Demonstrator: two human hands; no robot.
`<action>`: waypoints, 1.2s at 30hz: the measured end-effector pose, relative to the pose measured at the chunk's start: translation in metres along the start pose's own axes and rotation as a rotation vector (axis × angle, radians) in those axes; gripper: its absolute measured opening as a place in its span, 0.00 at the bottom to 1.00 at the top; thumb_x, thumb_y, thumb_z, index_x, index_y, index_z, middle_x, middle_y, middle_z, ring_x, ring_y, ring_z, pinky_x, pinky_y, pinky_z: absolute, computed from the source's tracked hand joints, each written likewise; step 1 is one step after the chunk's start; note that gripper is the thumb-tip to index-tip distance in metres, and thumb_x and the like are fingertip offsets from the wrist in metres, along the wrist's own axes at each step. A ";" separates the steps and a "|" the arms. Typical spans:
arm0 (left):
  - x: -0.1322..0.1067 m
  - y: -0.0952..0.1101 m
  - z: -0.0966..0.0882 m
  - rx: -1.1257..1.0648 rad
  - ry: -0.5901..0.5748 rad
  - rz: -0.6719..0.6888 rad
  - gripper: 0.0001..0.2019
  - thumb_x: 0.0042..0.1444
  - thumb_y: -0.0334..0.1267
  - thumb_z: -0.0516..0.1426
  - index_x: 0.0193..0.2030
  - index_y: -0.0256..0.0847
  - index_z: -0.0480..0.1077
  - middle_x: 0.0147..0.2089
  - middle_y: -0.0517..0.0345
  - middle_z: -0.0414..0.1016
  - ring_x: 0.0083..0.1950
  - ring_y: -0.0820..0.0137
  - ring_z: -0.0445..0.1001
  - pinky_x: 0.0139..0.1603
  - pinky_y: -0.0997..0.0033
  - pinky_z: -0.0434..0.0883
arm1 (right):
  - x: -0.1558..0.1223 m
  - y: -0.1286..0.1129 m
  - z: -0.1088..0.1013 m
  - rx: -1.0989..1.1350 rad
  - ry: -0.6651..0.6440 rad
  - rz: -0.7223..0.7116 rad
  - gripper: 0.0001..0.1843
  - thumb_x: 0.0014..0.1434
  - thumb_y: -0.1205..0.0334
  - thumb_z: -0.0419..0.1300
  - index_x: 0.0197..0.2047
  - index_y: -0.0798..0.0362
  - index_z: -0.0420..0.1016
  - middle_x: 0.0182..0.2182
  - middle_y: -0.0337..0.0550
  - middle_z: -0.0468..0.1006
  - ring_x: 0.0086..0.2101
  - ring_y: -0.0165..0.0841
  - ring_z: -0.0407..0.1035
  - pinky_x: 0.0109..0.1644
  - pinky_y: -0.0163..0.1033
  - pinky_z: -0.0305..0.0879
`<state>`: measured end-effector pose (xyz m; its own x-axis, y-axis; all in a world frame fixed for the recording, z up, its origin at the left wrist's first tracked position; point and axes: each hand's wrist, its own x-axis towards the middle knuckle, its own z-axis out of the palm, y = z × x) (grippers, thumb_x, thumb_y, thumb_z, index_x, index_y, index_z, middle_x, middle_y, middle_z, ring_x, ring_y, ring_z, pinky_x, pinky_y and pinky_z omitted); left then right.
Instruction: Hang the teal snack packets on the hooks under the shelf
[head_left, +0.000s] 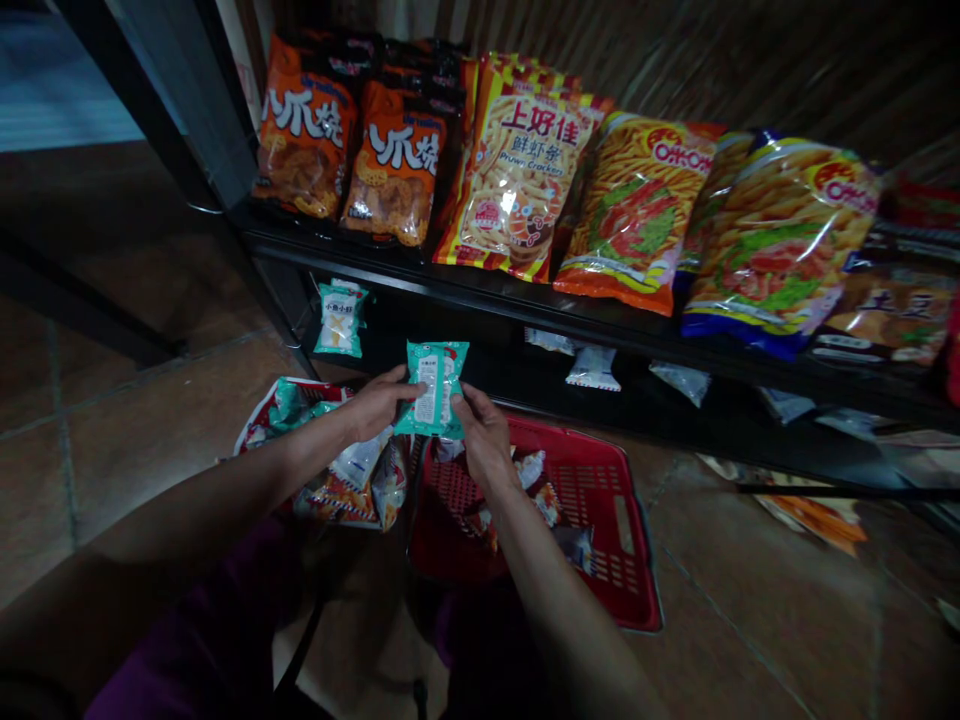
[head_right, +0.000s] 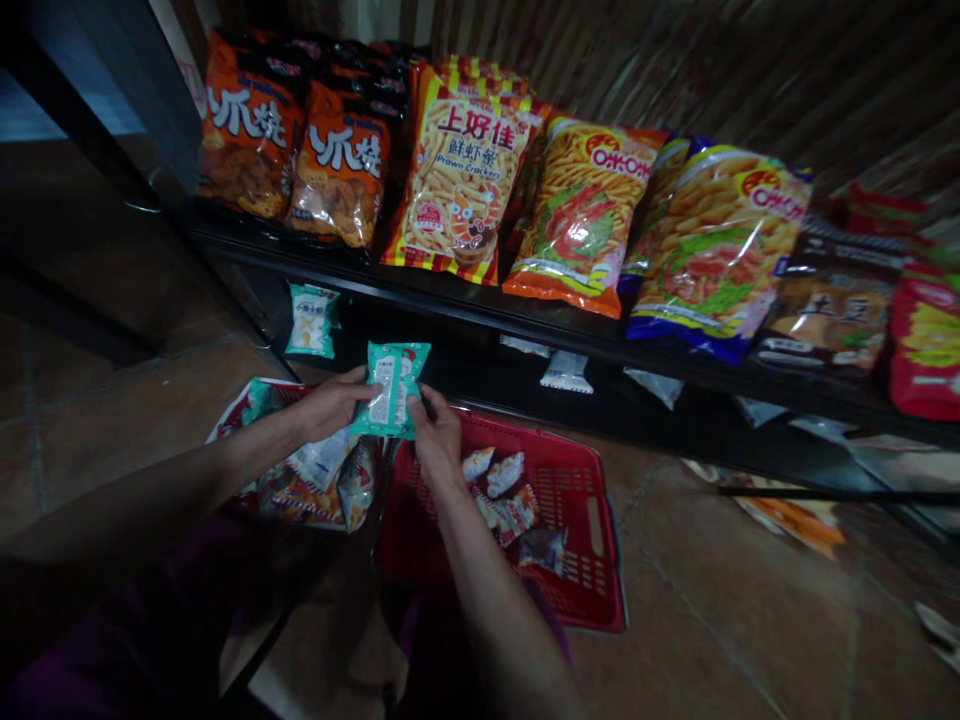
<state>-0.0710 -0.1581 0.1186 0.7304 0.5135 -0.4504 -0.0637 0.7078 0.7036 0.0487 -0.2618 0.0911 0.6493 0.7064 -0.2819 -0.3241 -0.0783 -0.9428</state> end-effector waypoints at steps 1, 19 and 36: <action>0.000 0.000 0.000 -0.002 -0.008 0.000 0.18 0.48 0.29 0.61 0.47 0.35 0.68 0.39 0.50 0.76 0.33 0.69 0.74 0.37 0.68 0.71 | 0.000 0.000 0.000 0.005 0.013 0.002 0.23 0.44 0.53 0.67 0.44 0.54 0.75 0.38 0.42 0.80 0.34 0.31 0.72 0.41 0.38 0.69; 0.003 -0.005 0.000 0.004 0.146 0.058 0.22 0.44 0.40 0.66 0.46 0.37 0.67 0.38 0.52 0.76 0.35 0.69 0.74 0.34 0.72 0.69 | -0.001 -0.003 0.002 0.024 0.028 0.003 0.19 0.42 0.57 0.67 0.40 0.52 0.77 0.33 0.38 0.80 0.30 0.30 0.72 0.37 0.36 0.68; 0.002 -0.003 0.004 0.130 0.318 0.105 0.16 0.46 0.39 0.63 0.42 0.38 0.69 0.38 0.54 0.76 0.36 0.70 0.73 0.33 0.74 0.68 | -0.005 -0.001 -0.003 -0.724 -0.047 -0.651 0.21 0.59 0.59 0.53 0.57 0.47 0.67 0.59 0.46 0.64 0.58 0.37 0.59 0.61 0.51 0.55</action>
<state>-0.0669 -0.1611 0.1175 0.4751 0.7196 -0.5064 -0.0248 0.5862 0.8098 0.0475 -0.2674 0.0928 0.5184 0.7906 0.3259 0.6002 -0.0649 -0.7972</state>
